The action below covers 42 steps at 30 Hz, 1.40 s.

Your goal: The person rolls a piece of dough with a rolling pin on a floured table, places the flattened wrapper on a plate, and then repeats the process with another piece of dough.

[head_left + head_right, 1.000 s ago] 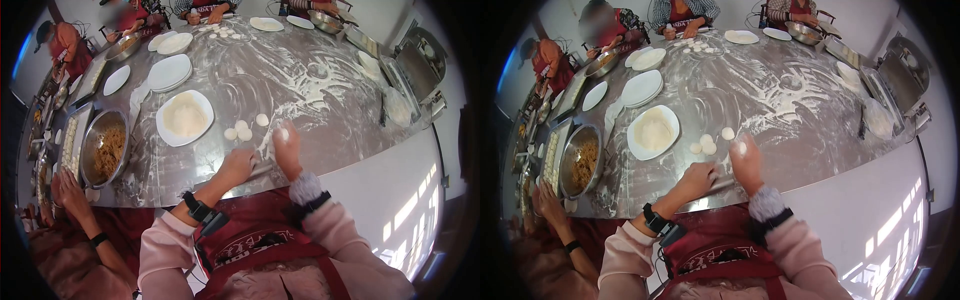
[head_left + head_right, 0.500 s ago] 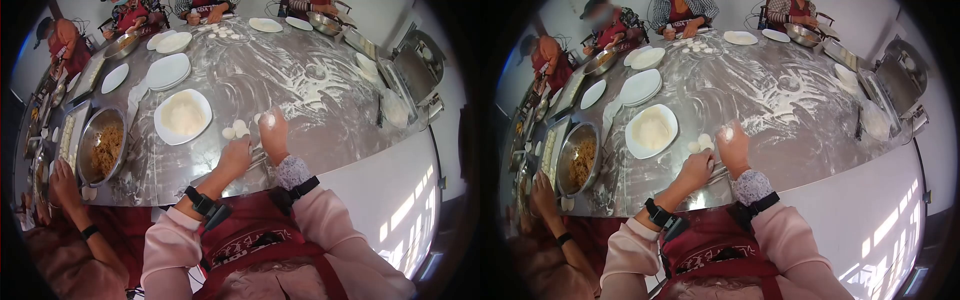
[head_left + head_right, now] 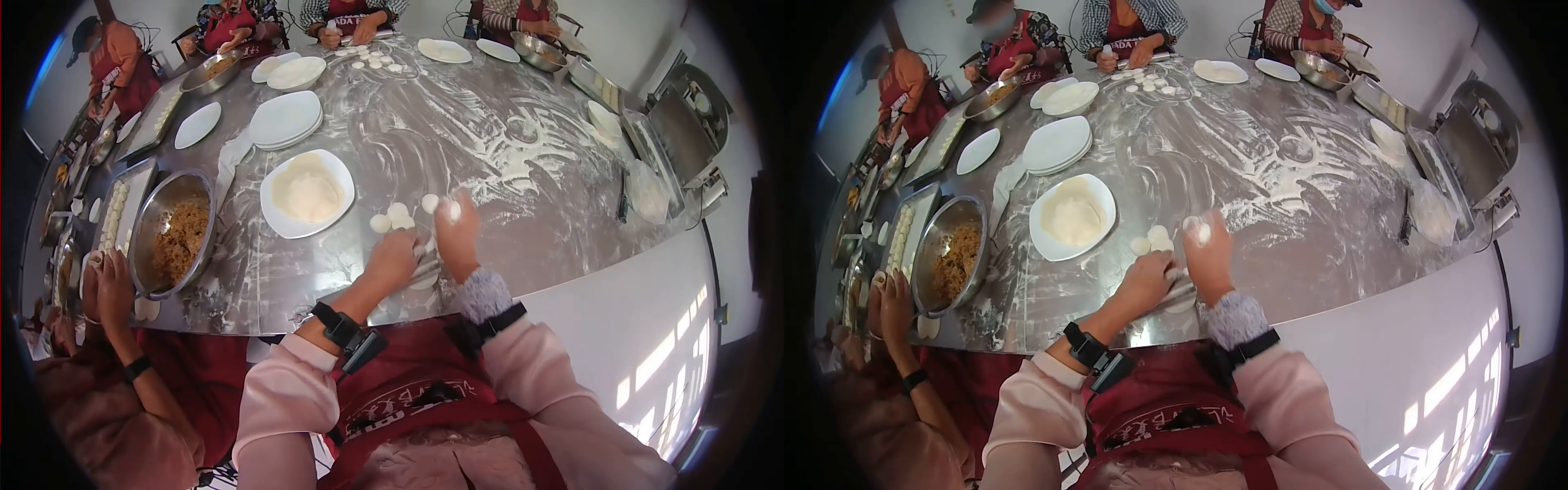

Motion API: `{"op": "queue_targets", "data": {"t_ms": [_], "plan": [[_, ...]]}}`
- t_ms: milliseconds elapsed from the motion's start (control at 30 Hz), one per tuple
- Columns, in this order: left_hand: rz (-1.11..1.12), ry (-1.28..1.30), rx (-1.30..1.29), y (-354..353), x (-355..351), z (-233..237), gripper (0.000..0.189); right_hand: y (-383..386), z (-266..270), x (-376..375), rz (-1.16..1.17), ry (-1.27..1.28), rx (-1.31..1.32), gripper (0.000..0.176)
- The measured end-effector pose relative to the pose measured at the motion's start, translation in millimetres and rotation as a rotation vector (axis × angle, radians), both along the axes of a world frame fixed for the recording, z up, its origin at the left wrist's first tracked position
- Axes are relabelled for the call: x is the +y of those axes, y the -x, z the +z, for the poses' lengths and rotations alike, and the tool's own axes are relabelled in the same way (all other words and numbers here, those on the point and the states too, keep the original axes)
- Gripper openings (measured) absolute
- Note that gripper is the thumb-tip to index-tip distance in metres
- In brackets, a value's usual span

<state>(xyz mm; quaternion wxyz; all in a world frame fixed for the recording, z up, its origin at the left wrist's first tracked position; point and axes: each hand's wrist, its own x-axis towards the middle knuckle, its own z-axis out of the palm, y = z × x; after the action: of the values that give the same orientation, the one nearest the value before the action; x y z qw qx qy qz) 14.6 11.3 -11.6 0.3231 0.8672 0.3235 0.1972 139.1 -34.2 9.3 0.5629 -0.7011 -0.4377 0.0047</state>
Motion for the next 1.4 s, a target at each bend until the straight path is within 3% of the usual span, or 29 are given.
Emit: {"op": "queue_targets", "data": {"t_ms": [100, 167, 200, 267, 400, 467, 500, 633, 733, 800, 900, 967, 1000, 1133, 1200, 1300, 1400], "plan": [[-0.076, 0.008, 0.079, 17, -2, 9, 0.014, 0, -14, -45, 0.014, -0.07, 0.029, 0.017], [-0.112, 0.119, 0.105, 28, -2, 15, 0.012, 4, -16, -64, 0.094, -0.296, 0.111, 0.017], [-0.12, 0.13, 0.114, 28, -4, 16, 0.012, 4, -16, -62, 0.084, -0.285, 0.121, 0.017], [-0.087, 0.101, 0.118, 25, -6, 19, 0.011, -1, -8, -42, 0.07, 0.042, 0.236, 0.017], [0.04, 0.022, 0.029, -1, -3, 14, 0.013, 0, -5, 9, -0.006, -0.052, -0.032, 0.016], [-0.055, 0.022, 0.079, 4, 0, 13, 0.014, 3, -1, -6, 0.035, -0.098, 0.093, 0.018], [-0.157, 0.032, 0.138, 9, 1, 11, 0.015, -8, -28, -15, 0.015, -0.036, 0.141, 0.016], [-0.11, 0.125, 0.122, 32, 0, 17, 0.016, 1, -25, -68, 0.08, -0.041, 0.368, 0.017], [-0.098, 0.087, 0.106, 21, -5, 15, 0.014, -3, -14, -35, 0.094, -0.016, 0.352, 0.017], [-0.025, 0.076, 0.111, 8, -9, 21, 0.013, 1, 1, -1, 0.038, -0.027, 0.071, 0.014], [0.069, 0.074, 0.031, 3, -2, 15, 0.015, -1, -3, -2, 0.039, -0.014, 0.079, 0.014], [-0.151, 0.02, 0.11, 14, 1, 10, 0.016, -4, -17, -33, 0.06, 0.008, 0.199, 0.016], [-0.146, 0.023, 0.11, 19, 1, 11, 0.016, -4, -24, -47, 0.072, 0.03, 0.326, 0.018], [-0.137, 0.159, 0.096, 28, -3, 5, 0.016, 5, -15, -66, 0.057, -0.079, 0.23, 0.022], [-0.051, 0.099, 0.04, 17, -7, 8, 0.016, -2, 0, -26, 0.042, 0.11, 0.154, 0.024], [0.02, 0.1, 0.028, 6, -6, 12, 0.015, 0, -5, 6, 0.016, -0.04, 0.018, 0.023], [-0.034, 0.071, 0.045, 13, -2, 16, 0.015, -6, -24, -20, 0.038, -0.04, 0.158, 0.019]]}}
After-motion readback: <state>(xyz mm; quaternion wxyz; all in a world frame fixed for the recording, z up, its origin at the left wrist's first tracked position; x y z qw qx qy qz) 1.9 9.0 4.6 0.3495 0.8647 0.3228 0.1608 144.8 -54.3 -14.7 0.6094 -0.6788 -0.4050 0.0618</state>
